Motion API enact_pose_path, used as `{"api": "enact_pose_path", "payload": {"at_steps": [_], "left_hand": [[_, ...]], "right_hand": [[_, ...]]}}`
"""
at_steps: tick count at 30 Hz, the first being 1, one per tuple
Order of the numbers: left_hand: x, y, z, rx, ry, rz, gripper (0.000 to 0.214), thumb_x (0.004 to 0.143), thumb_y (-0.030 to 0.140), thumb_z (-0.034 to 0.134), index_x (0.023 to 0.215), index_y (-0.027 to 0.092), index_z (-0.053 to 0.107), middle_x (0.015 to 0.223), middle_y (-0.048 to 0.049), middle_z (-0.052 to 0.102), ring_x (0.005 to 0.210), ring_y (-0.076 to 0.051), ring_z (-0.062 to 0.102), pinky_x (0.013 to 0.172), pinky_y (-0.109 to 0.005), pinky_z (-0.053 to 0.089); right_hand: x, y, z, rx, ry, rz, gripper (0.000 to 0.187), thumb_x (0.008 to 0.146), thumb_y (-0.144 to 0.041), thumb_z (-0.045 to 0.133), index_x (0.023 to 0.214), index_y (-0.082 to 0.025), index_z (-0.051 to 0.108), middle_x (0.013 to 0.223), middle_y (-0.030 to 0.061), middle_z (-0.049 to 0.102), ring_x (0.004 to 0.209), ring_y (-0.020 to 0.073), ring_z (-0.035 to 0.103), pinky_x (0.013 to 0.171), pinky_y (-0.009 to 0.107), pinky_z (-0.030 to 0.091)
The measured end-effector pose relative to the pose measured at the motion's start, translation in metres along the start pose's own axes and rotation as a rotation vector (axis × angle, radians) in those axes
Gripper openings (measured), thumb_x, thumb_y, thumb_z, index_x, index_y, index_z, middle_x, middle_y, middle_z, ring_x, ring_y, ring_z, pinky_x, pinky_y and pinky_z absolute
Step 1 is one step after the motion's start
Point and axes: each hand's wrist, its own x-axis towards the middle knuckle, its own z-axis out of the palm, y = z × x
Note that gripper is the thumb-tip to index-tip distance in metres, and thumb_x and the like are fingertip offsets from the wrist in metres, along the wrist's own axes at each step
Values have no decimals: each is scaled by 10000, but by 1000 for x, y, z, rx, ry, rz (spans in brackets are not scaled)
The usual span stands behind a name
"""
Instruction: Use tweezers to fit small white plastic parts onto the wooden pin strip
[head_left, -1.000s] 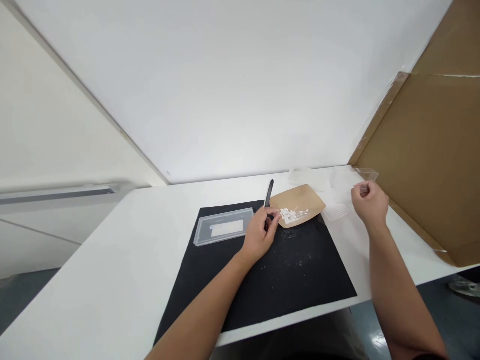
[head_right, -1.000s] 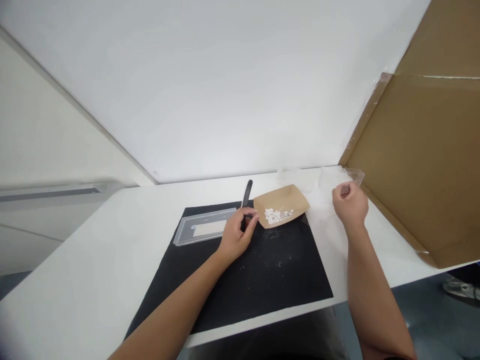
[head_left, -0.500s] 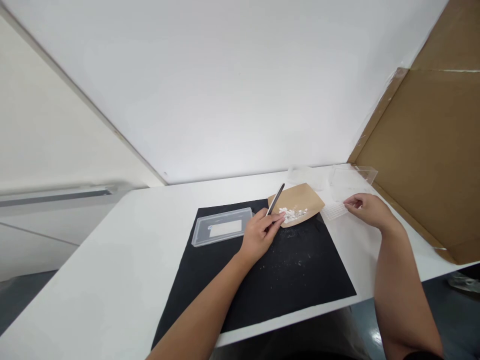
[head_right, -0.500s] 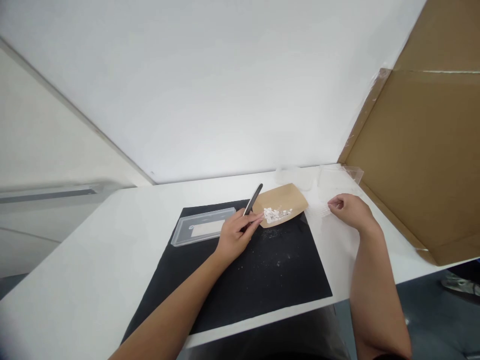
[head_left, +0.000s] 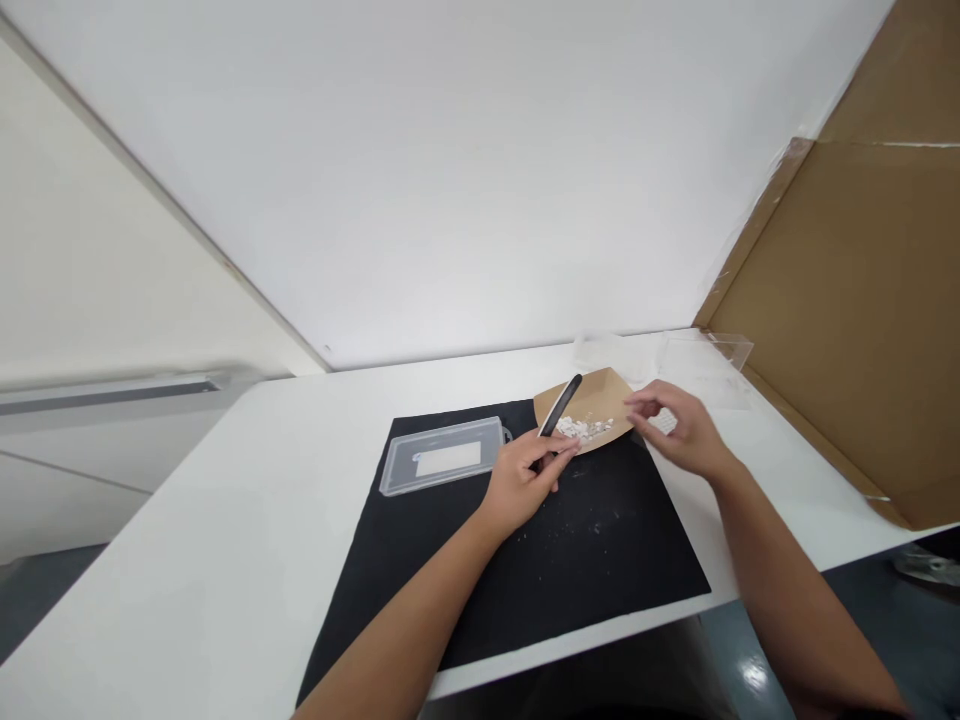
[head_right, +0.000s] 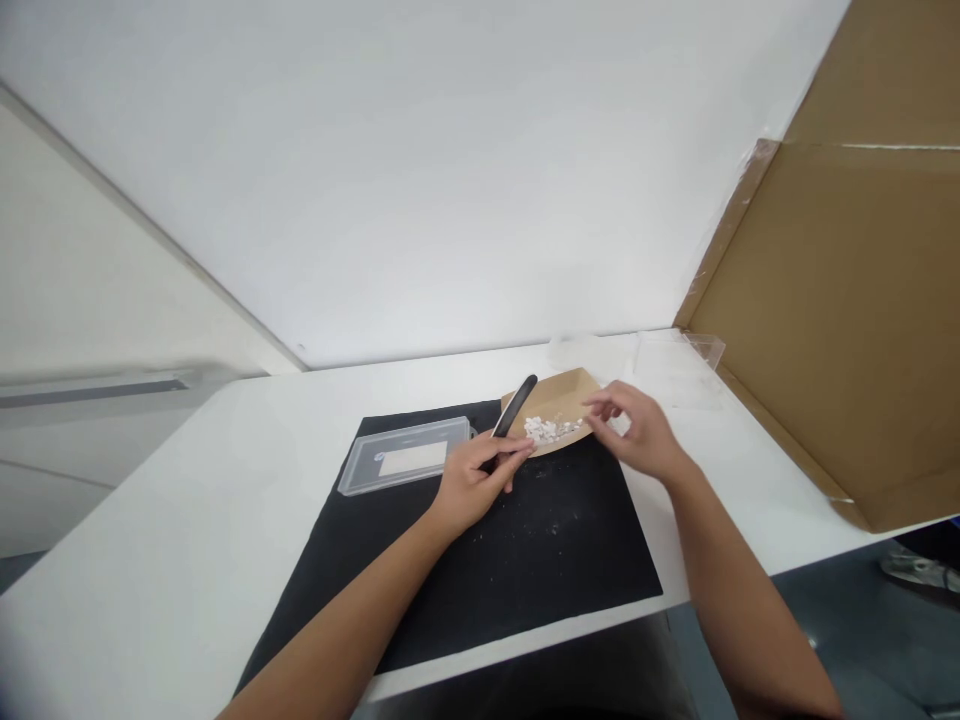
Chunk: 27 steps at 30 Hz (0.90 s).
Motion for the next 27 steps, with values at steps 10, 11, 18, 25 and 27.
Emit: {"api": "enact_pose_path", "payload": {"at_steps": [10,11,18,25,27], "left_hand": [[-1,-2,2,-155,-24,-113,231,958,402,731,1054,215,824,621,20,687,473,-99,602,678,-288,552],[-1,-3,2,-164,-31,-120,233,957,404,732,1056,214,824,618,22,680,480,-100,605,685,-288,550],[-1,-1,2,-226,-50,-156,238,952,411,738,1044,208,821,618,27,661,467,-87,588,644,-266,535],[0,1,1,-226,-82,-191,290,945,457,734,1019,188,812,636,17,671,434,-74,558,560,-235,499],[1,2,0,-217,-107,-200,302,956,463,716,1031,184,802,601,24,658,434,-80,556,558,-232,496]], "right_hand": [[-2,-34,45,203,-110,-122,174,996,-316,677,1158,-267,716,927,34,713,797,163,653,675,313,535],[-2,-34,45,213,-102,-116,157,997,-315,679,1138,-264,724,923,33,716,789,160,653,665,307,531],[-3,-31,50,222,-73,-126,143,973,-344,720,1082,-260,758,885,25,725,741,151,645,635,293,525],[-8,-26,58,178,-8,-160,115,975,-329,715,1054,-256,756,908,41,729,729,160,641,641,313,538],[-8,-26,59,180,-6,-169,94,983,-324,701,1022,-253,751,890,44,725,761,175,655,672,332,550]]}}
